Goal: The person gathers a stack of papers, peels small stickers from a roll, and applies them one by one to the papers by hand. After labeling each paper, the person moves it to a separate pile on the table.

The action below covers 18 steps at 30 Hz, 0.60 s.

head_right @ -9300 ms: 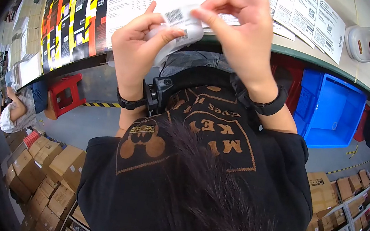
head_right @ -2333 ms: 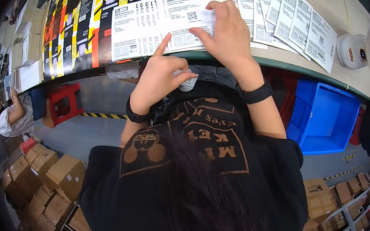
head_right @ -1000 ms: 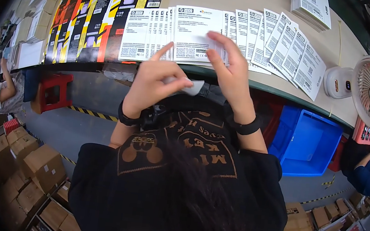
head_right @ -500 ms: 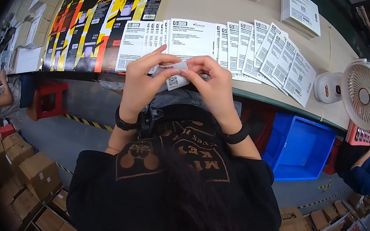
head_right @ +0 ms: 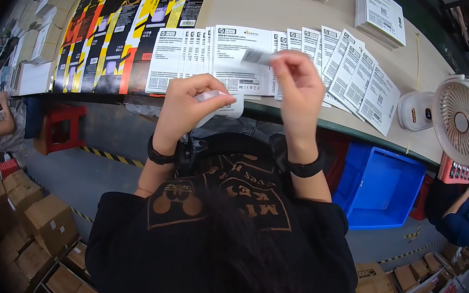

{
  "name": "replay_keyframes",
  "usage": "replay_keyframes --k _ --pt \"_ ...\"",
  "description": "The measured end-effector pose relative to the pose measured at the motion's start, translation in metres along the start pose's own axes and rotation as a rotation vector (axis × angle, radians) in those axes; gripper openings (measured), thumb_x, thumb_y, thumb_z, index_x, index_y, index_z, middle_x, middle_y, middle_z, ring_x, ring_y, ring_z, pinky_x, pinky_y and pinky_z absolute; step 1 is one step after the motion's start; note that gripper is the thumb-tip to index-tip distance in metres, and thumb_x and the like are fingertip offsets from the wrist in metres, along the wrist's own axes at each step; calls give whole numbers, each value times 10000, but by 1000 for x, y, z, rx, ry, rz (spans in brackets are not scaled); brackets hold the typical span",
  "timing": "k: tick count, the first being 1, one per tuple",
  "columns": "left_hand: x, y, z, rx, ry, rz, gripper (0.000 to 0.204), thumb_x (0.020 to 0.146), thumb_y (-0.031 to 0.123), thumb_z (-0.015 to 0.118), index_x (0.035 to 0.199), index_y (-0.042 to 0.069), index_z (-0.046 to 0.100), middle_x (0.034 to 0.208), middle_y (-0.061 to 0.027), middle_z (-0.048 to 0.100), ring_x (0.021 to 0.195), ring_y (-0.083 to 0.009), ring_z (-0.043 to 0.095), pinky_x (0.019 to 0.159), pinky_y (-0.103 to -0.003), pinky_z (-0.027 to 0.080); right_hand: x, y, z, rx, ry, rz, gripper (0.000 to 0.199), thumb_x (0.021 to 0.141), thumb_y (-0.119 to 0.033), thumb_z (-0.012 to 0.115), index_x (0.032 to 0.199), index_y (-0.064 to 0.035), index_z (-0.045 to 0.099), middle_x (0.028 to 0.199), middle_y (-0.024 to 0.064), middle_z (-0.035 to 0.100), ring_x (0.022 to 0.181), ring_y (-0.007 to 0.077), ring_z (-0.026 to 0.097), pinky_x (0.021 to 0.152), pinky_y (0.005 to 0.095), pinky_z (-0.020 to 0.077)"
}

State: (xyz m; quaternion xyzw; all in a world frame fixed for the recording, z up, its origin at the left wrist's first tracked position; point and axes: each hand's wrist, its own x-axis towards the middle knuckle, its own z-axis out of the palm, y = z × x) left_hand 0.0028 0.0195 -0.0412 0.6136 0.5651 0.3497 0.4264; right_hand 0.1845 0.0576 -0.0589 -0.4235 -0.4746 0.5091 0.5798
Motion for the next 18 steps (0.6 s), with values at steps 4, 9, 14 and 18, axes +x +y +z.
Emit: replay_keyframes --k 4,9,14,18 --pt "3 -8 4 -77 108 115 201 685 124 733 821 22 625 680 -82 620 655 -160 606 644 -252 454 -1 -12 10 125 -157 143 471 785 22 615 1226 4 451 892 82 581 845 138 560 785 255 453" --pt "11 3 2 90 268 313 175 684 81 716 818 12 626 720 -65 633 713 -160 601 826 -308 424 -7 1 4 179 -439 328 607 776 56 614 1315 -4 342 866 77 568 820 122 565 773 250 466" --pt "12 -7 -1 185 143 346 197 667 95 717 823 19 624 765 -80 642 694 -247 600 979 -402 371 -11 0 11 -108 -378 151 581 756 83 617 1283 8 384 837 72 560 792 111 567 742 237 471" --pt "13 -10 1 72 143 257 174 672 92 711 794 13 616 742 -97 635 596 -256 579 1049 -433 285 -10 3 15 -174 -332 49 555 755 81 618 1263 16 403 828 77 563 778 112 567 730 237 470"
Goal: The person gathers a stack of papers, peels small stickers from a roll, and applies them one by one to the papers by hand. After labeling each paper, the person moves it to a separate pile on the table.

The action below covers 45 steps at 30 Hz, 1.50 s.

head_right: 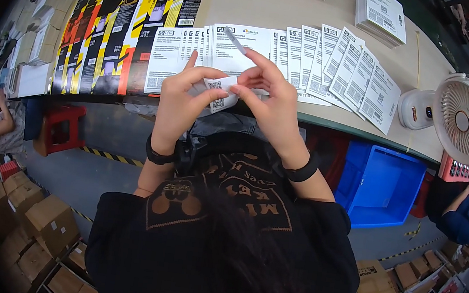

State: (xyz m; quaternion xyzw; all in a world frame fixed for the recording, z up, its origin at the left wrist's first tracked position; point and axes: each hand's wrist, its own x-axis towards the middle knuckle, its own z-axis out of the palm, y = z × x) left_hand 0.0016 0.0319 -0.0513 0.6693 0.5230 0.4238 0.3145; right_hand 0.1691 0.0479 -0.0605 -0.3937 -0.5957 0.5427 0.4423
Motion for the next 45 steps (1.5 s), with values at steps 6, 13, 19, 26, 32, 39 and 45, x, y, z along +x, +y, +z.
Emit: replay_keyframes --k 6,13,19,26,32,39,45 --pt "2 -8 8 -59 55 37 175 684 131 717 735 2 609 614 -118 593 471 -251 517 1027 -412 326 4 8 -1 83 61 -50 553 754 79 619 1256 21 395 824 96 573 772 123 576 718 228 471" --pt "7 -21 1 -71 -99 37 225 691 164 727 654 -13 592 454 -136 473 471 -283 529 985 -393 383 32 8 -22 167 196 22 624 743 53 645 1291 -3 353 804 81 593 731 109 585 671 212 478" --pt "13 -32 3 11 -305 0 231 708 181 712 647 -11 600 457 -157 458 757 -378 604 920 -369 430 64 45 -26 70 172 209 645 733 35 665 1302 -38 369 744 58 608 653 85 588 580 191 473" --pt "19 -47 15 65 -346 20 235 711 196 715 662 -9 610 505 -181 495 966 -392 553 851 -364 453 77 59 -26 -42 192 226 675 715 24 679 1314 -77 384 682 41 615 604 65 582 524 185 456" --pt "30 -50 21 105 -404 -12 233 689 187 737 682 -14 620 551 -191 534 1072 -376 518 884 -360 428 87 65 -35 -86 181 234 687 708 12 688 1317 -89 387 693 42 619 607 63 581 523 186 449" --pt "37 -49 27 97 -395 19 231 688 176 731 664 -19 609 517 -180 504 912 -390 567 958 -366 386 91 68 -43 -103 181 224 665 704 3 694 1300 -105 421 699 42 622 625 70 590 566 194 459" --pt "40 -52 34 79 -385 54 249 691 169 720 625 -26 579 469 -159 454 614 -387 534 1025 -379 335 91 66 -47 -136 181 229 632 705 -1 695 1280 -101 452 701 41 623 638 82 600 604 202 469"
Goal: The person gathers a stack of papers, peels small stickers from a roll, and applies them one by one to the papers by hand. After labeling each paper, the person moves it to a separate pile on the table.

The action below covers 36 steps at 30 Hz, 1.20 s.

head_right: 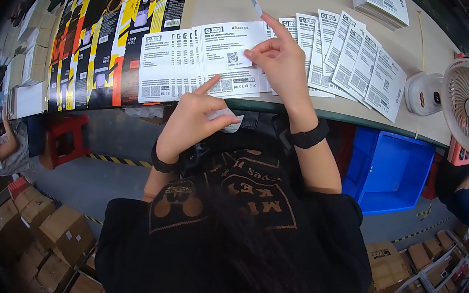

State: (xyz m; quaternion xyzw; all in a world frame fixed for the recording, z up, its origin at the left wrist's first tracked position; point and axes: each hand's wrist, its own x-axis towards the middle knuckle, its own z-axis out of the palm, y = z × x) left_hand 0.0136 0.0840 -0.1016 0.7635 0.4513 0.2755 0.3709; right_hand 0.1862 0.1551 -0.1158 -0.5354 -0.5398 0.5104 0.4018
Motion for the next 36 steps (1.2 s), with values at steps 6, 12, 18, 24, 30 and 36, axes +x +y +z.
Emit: replay_keyframes --k 6,12,18,24,30,36 --pt "2 5 4 -1 7 -4 267 694 168 717 603 -30 563 452 -150 428 557 -381 489 1033 -382 326 -2 1 -3 -31 8 -55 657 719 23 678 1309 -69 404 703 31 608 597 45 534 499 154 393" --pt "5 7 8 8 30 11 269 693 179 726 610 -25 573 452 -153 418 674 -391 562 991 -370 367 -1 4 -8 -74 6 -90 658 715 5 691 1304 -70 408 698 35 598 622 55 550 523 167 412" --pt "7 11 12 52 -11 -28 258 694 193 733 638 -18 595 457 -150 415 859 -397 589 936 -370 402 -6 6 -9 -169 32 -133 651 710 -26 705 1290 -69 412 768 36 572 644 66 557 553 184 435" --pt "7 20 19 62 -24 -38 251 693 192 733 647 -15 601 466 -148 415 888 -407 578 931 -370 404 -12 10 -6 -576 242 -378 664 701 -133 727 1286 -107 412 892 62 497 622 143 564 544 253 462" --pt "-1 30 23 122 12 12 249 693 190 726 643 -14 591 475 -142 427 767 -395 573 974 -385 376 -22 2 3 -802 282 -341 678 696 -203 731 1295 -179 416 914 76 477 692 202 569 568 313 472" --pt "-25 40 21 180 28 32 272 705 188 708 608 -16 557 479 -130 460 579 -354 523 1032 -405 318 -50 -10 -8 -582 73 -253 612 749 -139 665 1302 -195 411 933 107 474 893 242 535 716 343 465"
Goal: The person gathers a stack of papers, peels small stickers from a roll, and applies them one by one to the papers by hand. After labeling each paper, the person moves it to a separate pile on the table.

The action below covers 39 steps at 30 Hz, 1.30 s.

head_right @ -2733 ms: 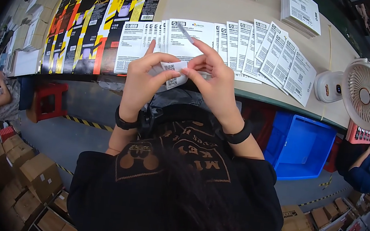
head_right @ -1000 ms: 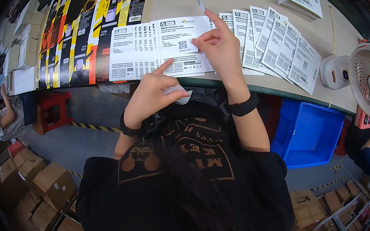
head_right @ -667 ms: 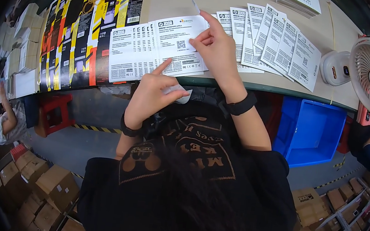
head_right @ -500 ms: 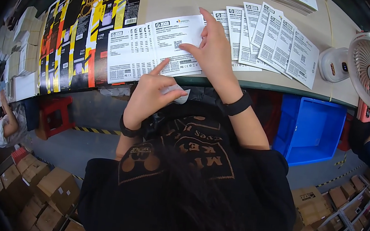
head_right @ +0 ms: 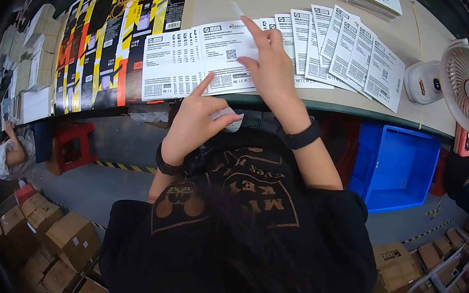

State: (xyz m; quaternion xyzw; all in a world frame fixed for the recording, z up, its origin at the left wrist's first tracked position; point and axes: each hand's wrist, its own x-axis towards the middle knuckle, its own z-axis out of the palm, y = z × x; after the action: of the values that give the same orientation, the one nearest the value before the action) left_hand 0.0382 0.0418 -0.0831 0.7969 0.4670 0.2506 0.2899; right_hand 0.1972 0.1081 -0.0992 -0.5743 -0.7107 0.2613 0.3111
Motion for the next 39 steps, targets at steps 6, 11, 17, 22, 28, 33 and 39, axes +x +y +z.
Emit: replay_keyframes --k 6,11,17,22,28,33,39 --pt "-20 4 -10 25 15 8 267 709 180 697 600 -15 552 493 -131 489 515 -333 483 1056 -415 285 -25 -19 5 129 14 -202 590 779 -81 608 1321 -128 379 1041 133 509 963 285 508 820 372 431" --pt "-30 1 -12 62 -4 3 207 714 191 678 633 14 609 509 -142 534 559 -289 558 1041 -407 295 -30 -36 24 100 -137 -439 617 790 -124 602 1337 -64 324 1246 118 477 1129 304 450 981 417 325" --pt "-37 -12 -8 60 81 69 193 704 187 684 642 17 619 509 -139 538 561 -283 563 1048 -404 286 -29 -44 31 -64 -251 -469 625 810 -188 584 1349 -61 293 1345 101 404 1251 282 357 1080 442 192" --pt "-34 -7 -19 63 -24 4 208 688 181 701 639 5 602 500 -138 516 560 -297 548 1049 -415 289 -30 -35 27 25 -259 -396 613 821 -204 575 1351 -68 299 1352 110 391 1234 299 374 1077 440 196" --pt "-33 -9 -23 68 -15 3 224 682 179 709 626 -1 586 500 -131 506 551 -302 535 1046 -422 296 -30 -35 26 -71 -230 -435 674 826 -211 572 1380 -72 214 1318 102 434 1231 286 381 1074 438 198" --pt "-26 -4 -19 42 22 111 209 694 180 694 631 9 593 512 -119 524 569 -289 552 1046 -426 291 -25 -35 24 -66 -209 -452 688 836 -196 561 1393 -77 176 1312 75 452 1229 291 387 1077 456 177" --pt "-18 -19 -7 81 -31 171 169 700 161 667 631 18 609 526 -122 551 614 -265 594 1061 -416 255 -21 -35 23 -121 -222 -408 644 841 -174 548 1383 -77 214 1311 72 452 1224 277 395 1078 461 162"
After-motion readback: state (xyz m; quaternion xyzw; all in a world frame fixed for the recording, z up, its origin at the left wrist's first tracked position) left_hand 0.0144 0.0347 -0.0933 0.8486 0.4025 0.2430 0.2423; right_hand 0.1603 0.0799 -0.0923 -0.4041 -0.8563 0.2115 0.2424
